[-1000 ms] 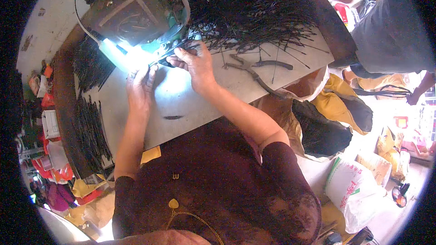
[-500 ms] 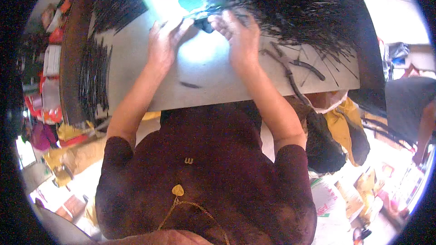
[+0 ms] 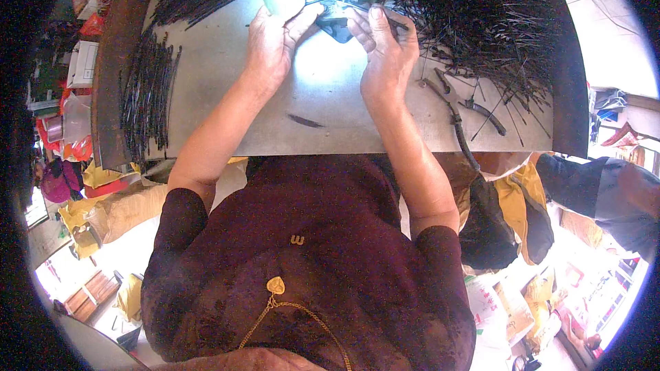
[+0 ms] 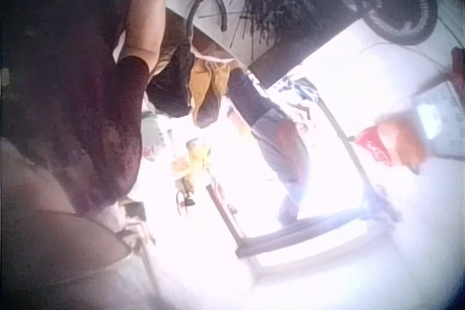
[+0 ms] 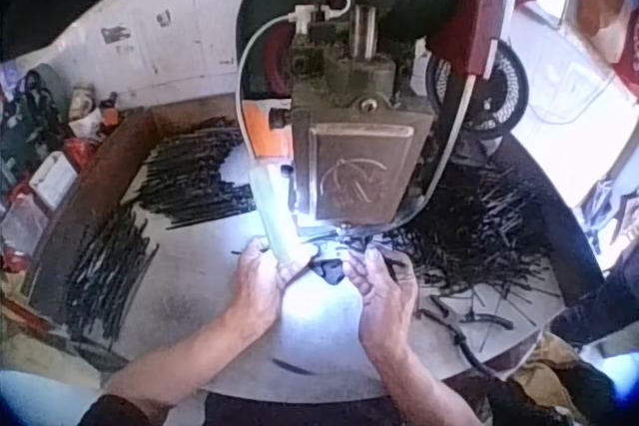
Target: The person takes black plastic rods from piles on a workbench, aligns and fastens them together using a machine fixture, and sets the finished pieces aside.
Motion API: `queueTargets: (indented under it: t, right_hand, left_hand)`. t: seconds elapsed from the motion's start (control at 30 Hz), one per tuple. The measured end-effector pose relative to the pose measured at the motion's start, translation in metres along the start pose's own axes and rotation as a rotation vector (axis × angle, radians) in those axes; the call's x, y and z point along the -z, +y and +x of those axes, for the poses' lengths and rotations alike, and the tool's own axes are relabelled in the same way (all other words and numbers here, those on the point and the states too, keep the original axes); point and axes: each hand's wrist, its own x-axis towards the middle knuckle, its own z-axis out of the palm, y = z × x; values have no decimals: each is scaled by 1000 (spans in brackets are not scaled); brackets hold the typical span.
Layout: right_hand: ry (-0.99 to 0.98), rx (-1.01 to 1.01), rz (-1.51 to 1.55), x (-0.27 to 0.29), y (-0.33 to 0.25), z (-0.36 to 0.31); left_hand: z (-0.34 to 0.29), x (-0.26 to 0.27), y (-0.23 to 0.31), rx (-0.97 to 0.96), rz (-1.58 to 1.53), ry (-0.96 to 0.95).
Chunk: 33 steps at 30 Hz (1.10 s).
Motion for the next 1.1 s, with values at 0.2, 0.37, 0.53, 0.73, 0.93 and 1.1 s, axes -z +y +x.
queueTargets:
  t: [0.2, 0.37, 0.53, 0.73, 0.93, 1.1]
  right_hand:
    - [35, 77, 14, -2, 4, -3]
    - [8, 78, 48, 1, 6, -2]
    - [22, 74, 53, 4, 4, 4]
    - [22, -63, -15, 1, -4, -2]
    - [33, -68, 162, 9, 6, 4]
    - [25, -88, 176, 11, 0, 3]
  left_hand:
    - [-6, -3, -3, -138, 426, -77]
    - [-3, 2, -9, 11, -11, -53]
    - [-1, -3, -16, -43, 15, -36]
    - [-6, 7, 6, -796, 1466, -311]
    - [-2, -11, -4, -25, 118, 1]
    - [-14, -19, 1, 27, 122, 6]
